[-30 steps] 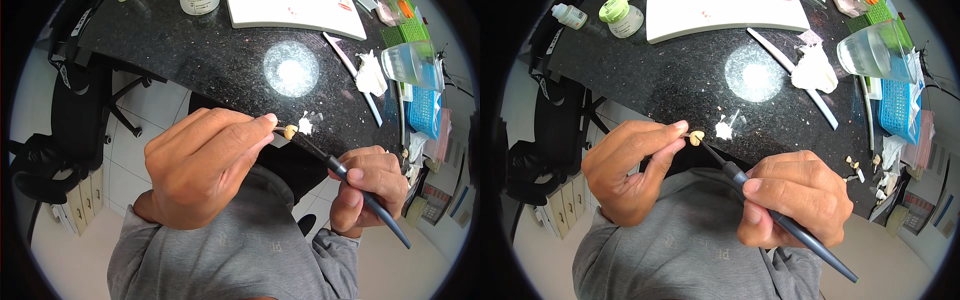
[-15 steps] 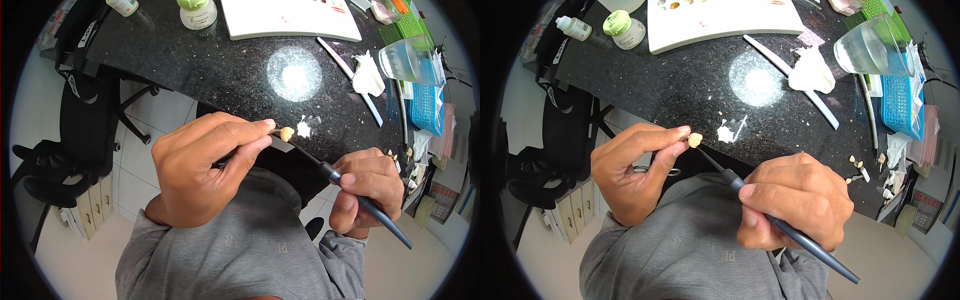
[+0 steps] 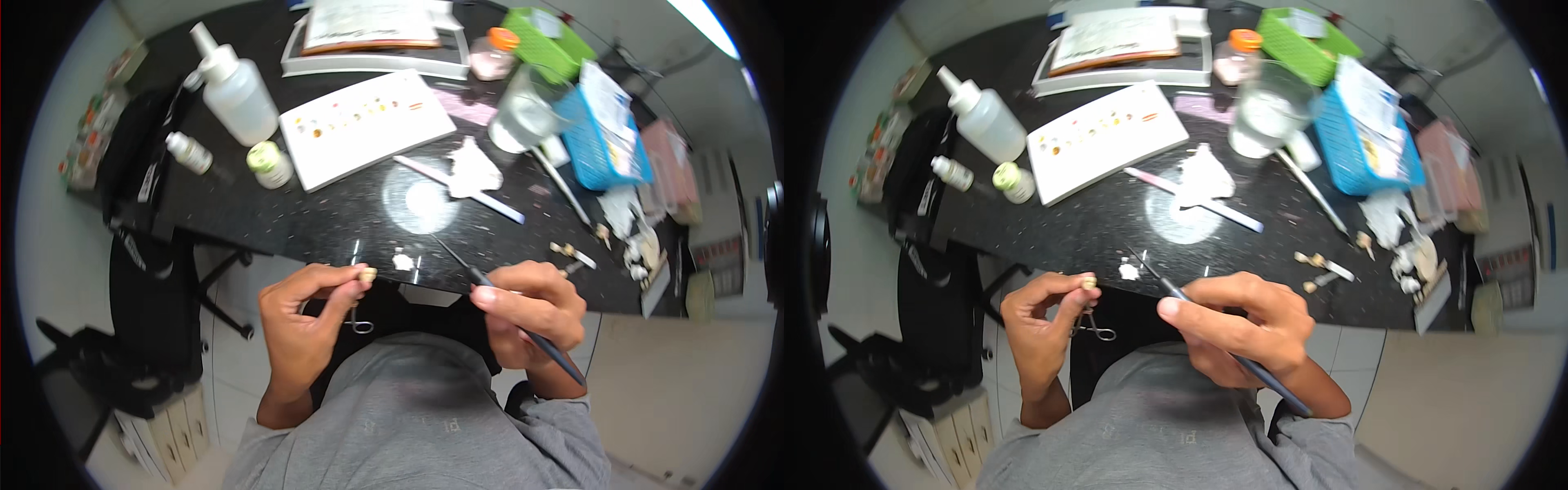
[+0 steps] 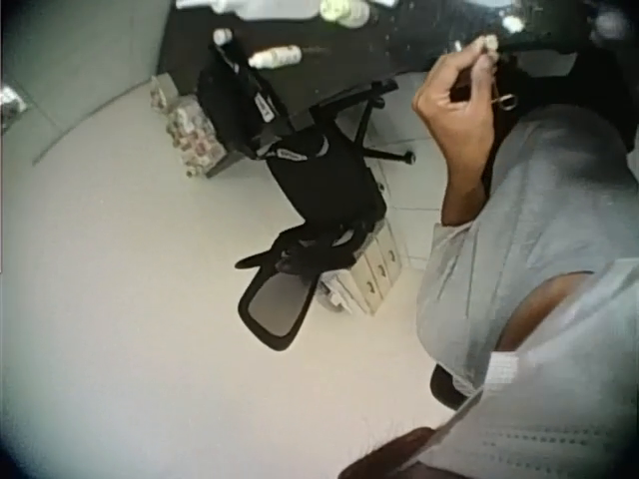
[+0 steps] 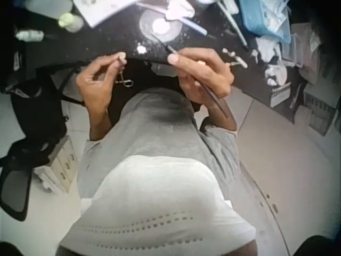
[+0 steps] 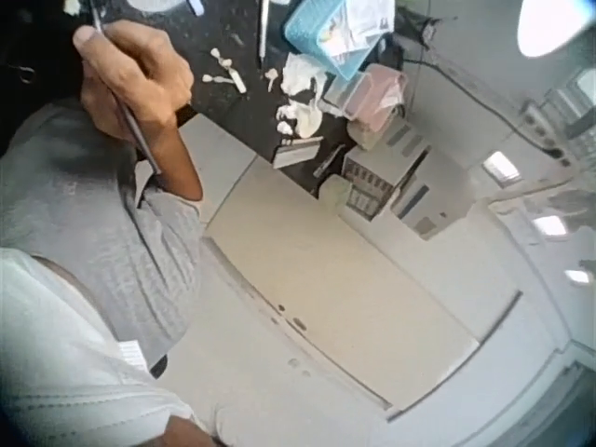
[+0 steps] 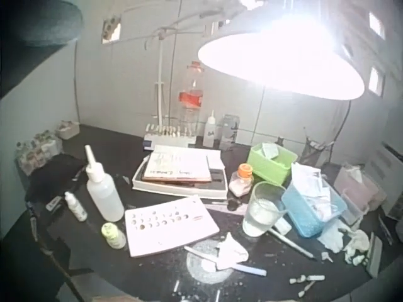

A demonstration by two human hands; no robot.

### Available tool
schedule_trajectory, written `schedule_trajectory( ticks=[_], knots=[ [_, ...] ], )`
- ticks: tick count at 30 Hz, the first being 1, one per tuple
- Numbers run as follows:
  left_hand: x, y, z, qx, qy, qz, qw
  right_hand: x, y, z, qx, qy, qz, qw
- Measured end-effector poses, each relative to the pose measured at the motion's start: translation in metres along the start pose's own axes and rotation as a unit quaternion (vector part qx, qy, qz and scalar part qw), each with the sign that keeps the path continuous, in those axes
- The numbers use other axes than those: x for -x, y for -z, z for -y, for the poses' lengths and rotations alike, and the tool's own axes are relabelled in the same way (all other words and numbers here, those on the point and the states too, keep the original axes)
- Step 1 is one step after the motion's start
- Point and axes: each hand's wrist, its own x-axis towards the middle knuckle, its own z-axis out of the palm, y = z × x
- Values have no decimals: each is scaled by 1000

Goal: Applying stains and glazes to a prosthetic tooth using a brush and liquid colors at a laboratory bench.

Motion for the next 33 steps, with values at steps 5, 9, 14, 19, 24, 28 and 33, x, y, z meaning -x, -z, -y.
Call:
schedule_trajectory(
  ticks=[5, 9, 14, 19, 24, 28, 33],
  knots=[
    [10, -2, -1, 28, 20, 23, 999, 27, 26, 13, 119, 24, -62, 991],
    [19, -6, 0, 83, 41, 81, 992, 39, 73, 20, 79, -69, -149, 983],
    [24, -27, -2, 146, 122, 195, 962, 23, 132, 17, 181, -285, -73, 938],
    [33, -50, -9, 176, 117, 248, 946, 23, 149, -20, 359, -266, 102, 889],
    [34, -67, -15, 166, 102, 224, 955, 21, 136, -43, 441, -182, 172, 862],
    [33, -79, -16, 157, 87, 214, 960, 26, 134, -46, 443, -153, 158, 869],
    [34, -97, -19, 159, 82, 224, 958, 33, 144, -38, 436, -136, 147, 878]
  ],
)
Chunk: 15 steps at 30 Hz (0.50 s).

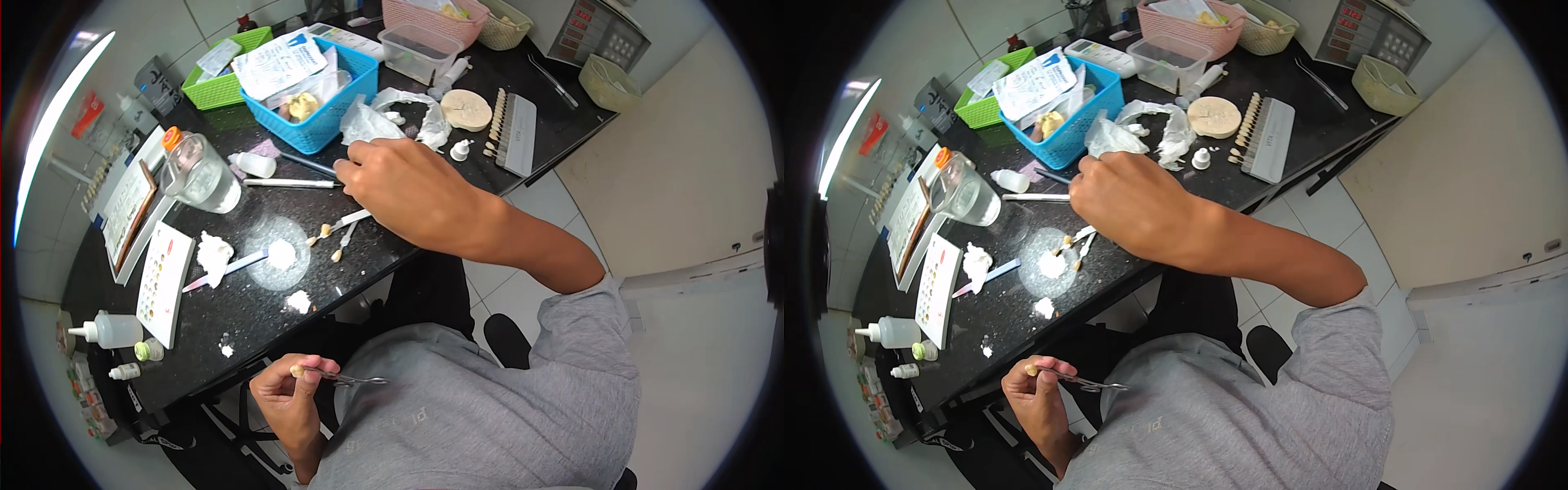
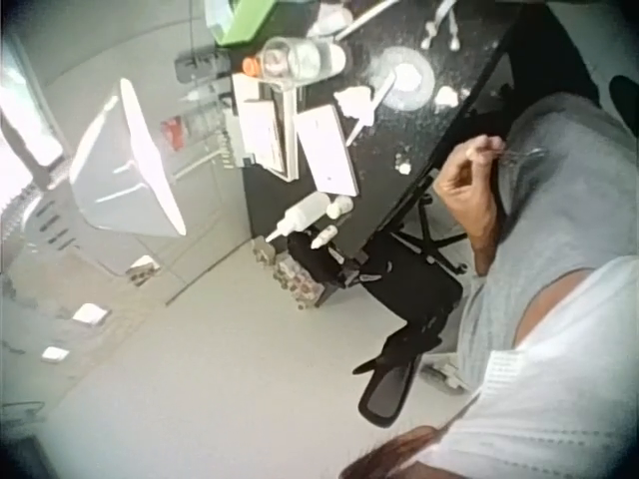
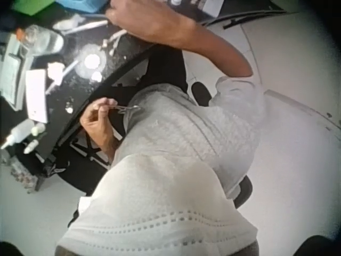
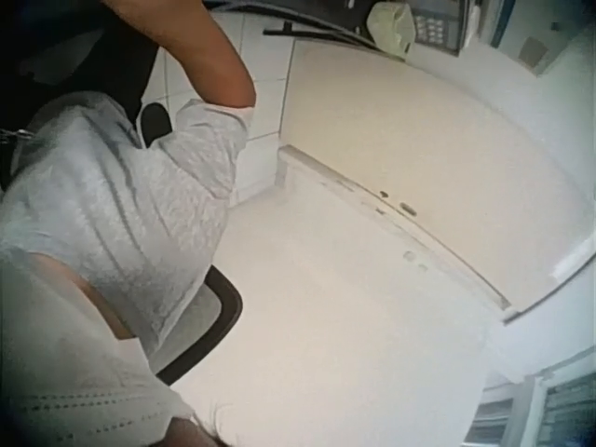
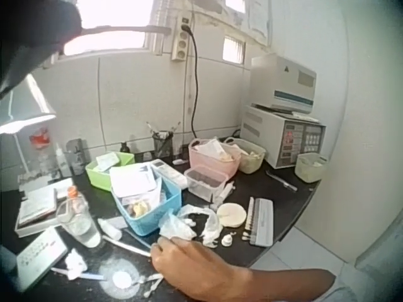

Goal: Applying stains and glazes to a prosthetic tooth using a brush and liquid colors at a laboratory bench.

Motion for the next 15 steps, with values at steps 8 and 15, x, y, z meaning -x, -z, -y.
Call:
schedule_trajectory(
  ticks=[8, 15],
  knots=[
    [-17, -34, 10, 58, 46, 109, 991, 78, 92, -108, -6, -271, -67, 960],
    [-47, -108, 24, 147, 132, 267, 943, 136, 51, -156, -72, -237, -12, 969]
  ],
)
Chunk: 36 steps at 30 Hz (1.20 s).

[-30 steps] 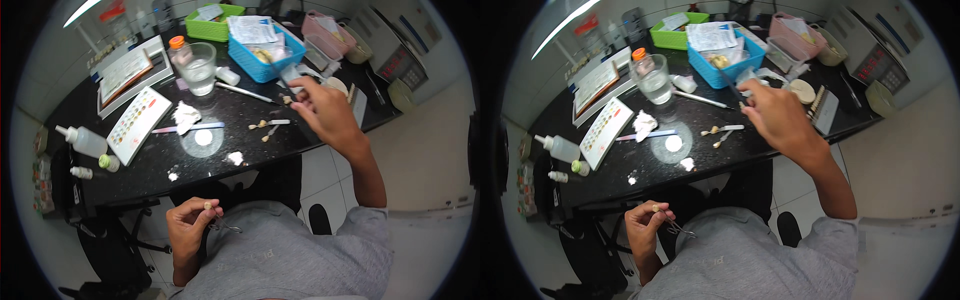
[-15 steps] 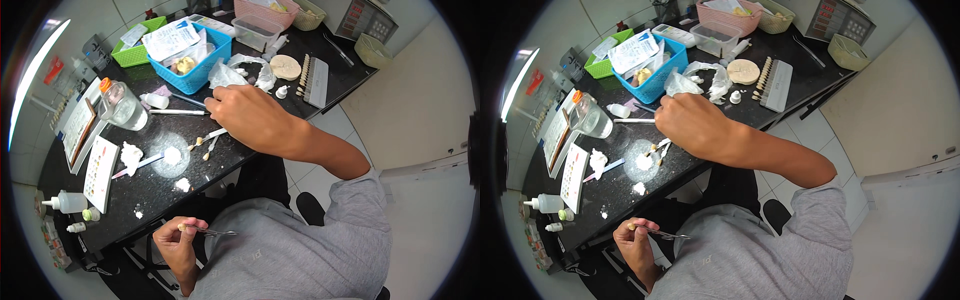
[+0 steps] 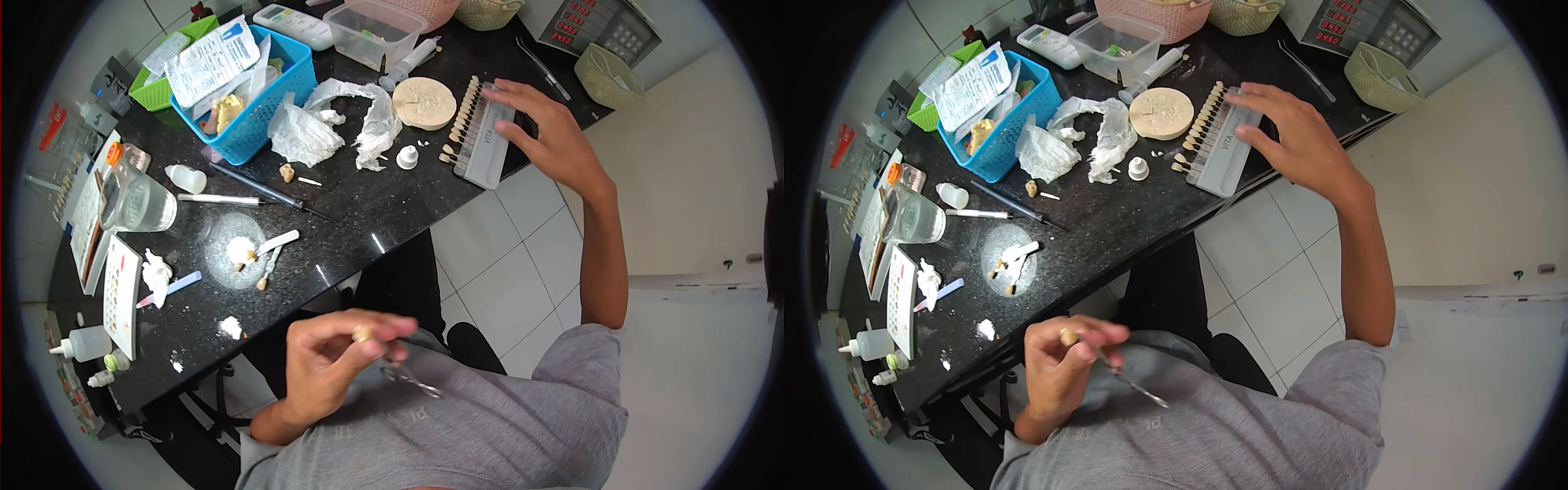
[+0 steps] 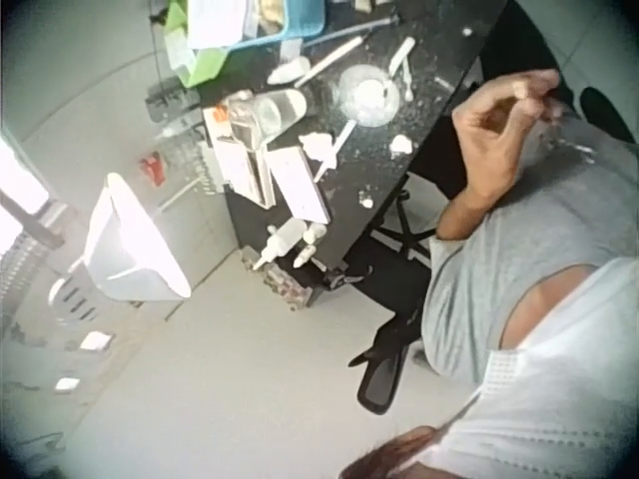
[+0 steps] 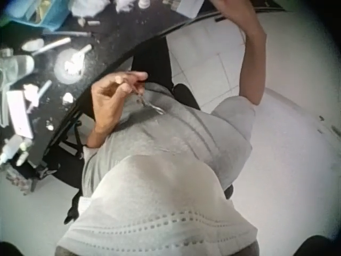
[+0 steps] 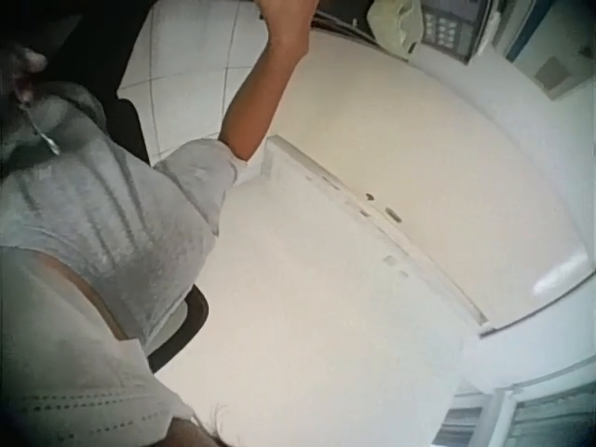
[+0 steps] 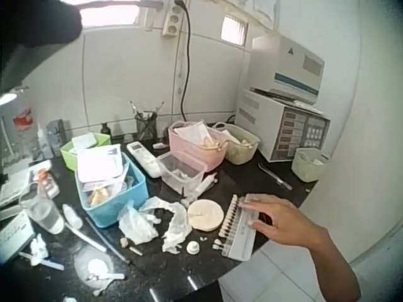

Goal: Applying stains and glazes to a prosthetic tooth using a brush and liquid colors at a laboratory bench.

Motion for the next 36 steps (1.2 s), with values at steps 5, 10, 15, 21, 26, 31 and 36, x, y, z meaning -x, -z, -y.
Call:
schedule_trajectory(
  ticks=[5, 10, 15, 21, 26, 31, 36],
  knots=[
    [-43, -29, 15, 42, 25, 35, 998, 11, 1, 14, 47, -31, -8, 998],
    [-70, -48, 26, 44, -1, 41, 998, 13, 0, 13, 52, -38, -28, 998],
    [-89, -59, 34, 21, -18, 30, 999, -9, -2, 9, -62, 115, -28, 991],
    [-97, -63, 42, 19, -47, 0, 999, -28, -20, 19, -87, 175, 10, 981],
    [-93, -62, 41, 33, -55, -15, 998, -32, -18, 24, -74, 188, 40, 979],
    [-92, -61, 41, 40, -53, -23, 998, -33, -16, 29, -36, 188, 62, 979],
    [-91, -62, 40, 47, -51, -26, 997, -33, -17, 29, -47, 198, 62, 977]
  ],
)
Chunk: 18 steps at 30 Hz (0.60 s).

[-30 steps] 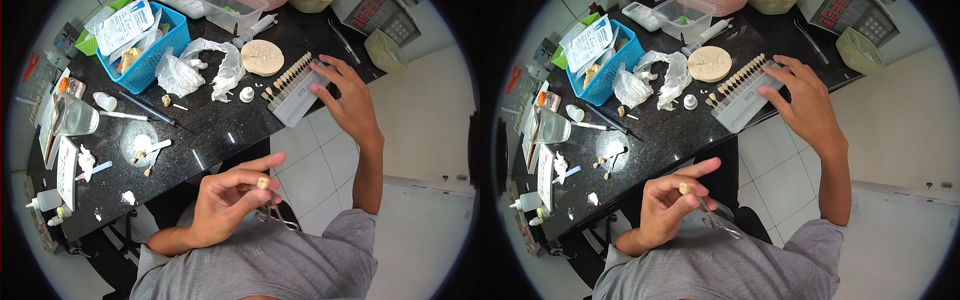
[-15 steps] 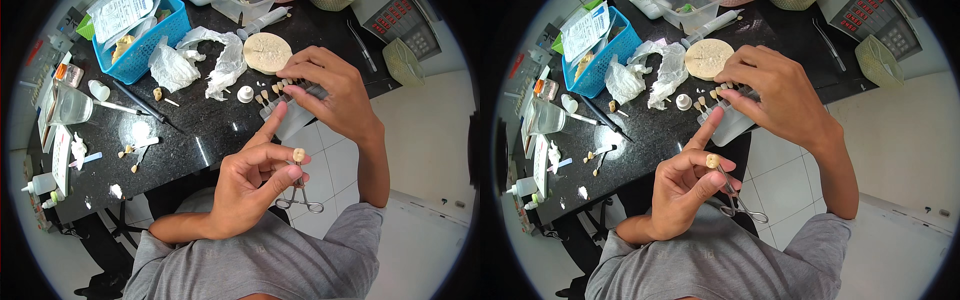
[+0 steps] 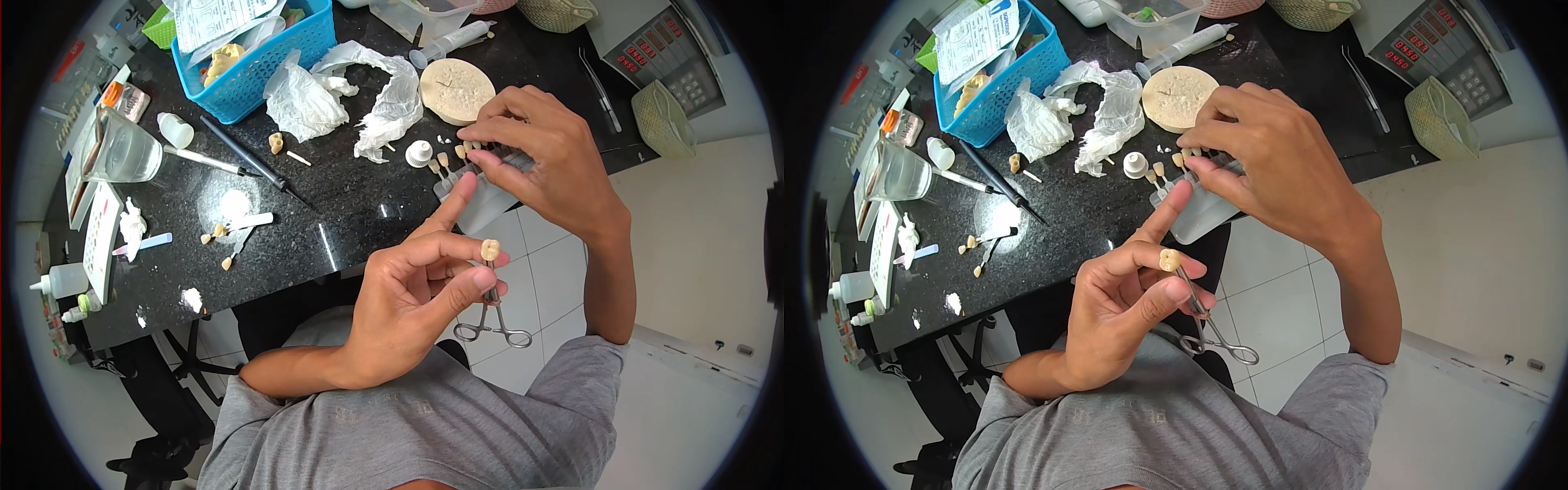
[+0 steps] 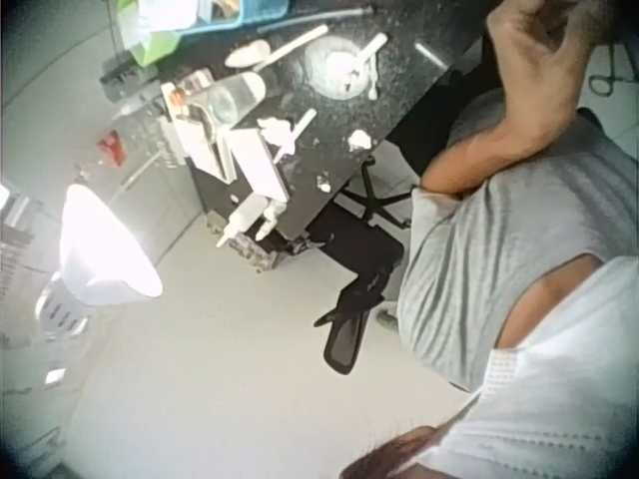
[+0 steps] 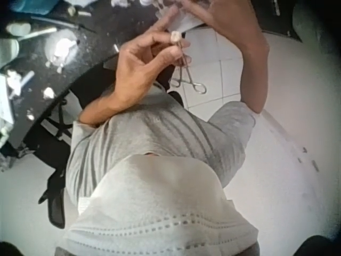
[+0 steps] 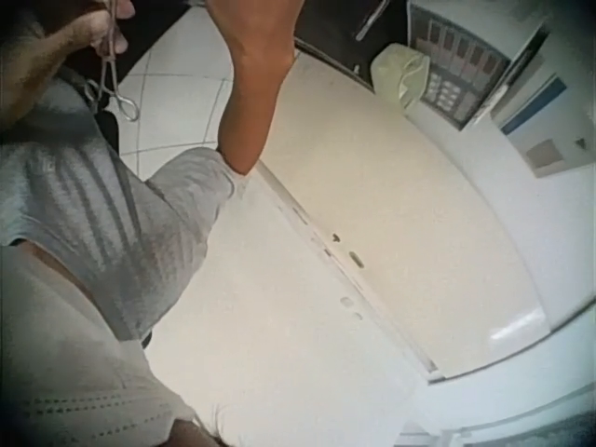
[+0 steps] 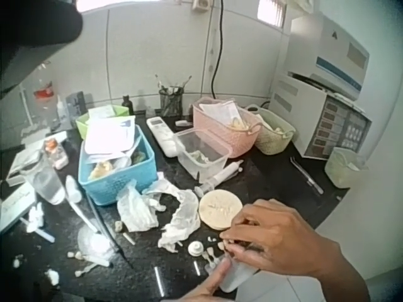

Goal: Applying stains and glazes to a prosthetic tooth using a brush and liquid colors at a laboratory bench.

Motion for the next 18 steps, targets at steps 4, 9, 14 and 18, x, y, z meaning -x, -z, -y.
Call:
schedule_trajectory(
  ticks=[4, 9, 14, 18],
  knots=[
    [0, -2, -2, 4, 13, -7, 1000, -2, -1, 2, 5, 13, 1, 1000],
    [0, -2, -3, 28, 28, -28, 999, -6, -2, 5, 56, 27, 10, 998],
    [-1, -3, -2, 45, 31, -38, 998, -11, -3, 12, 130, 32, 11, 991],
    [-1, -2, -1, 51, 32, -41, 997, -17, -9, 14, 118, 14, -28, 993]
  ],
)
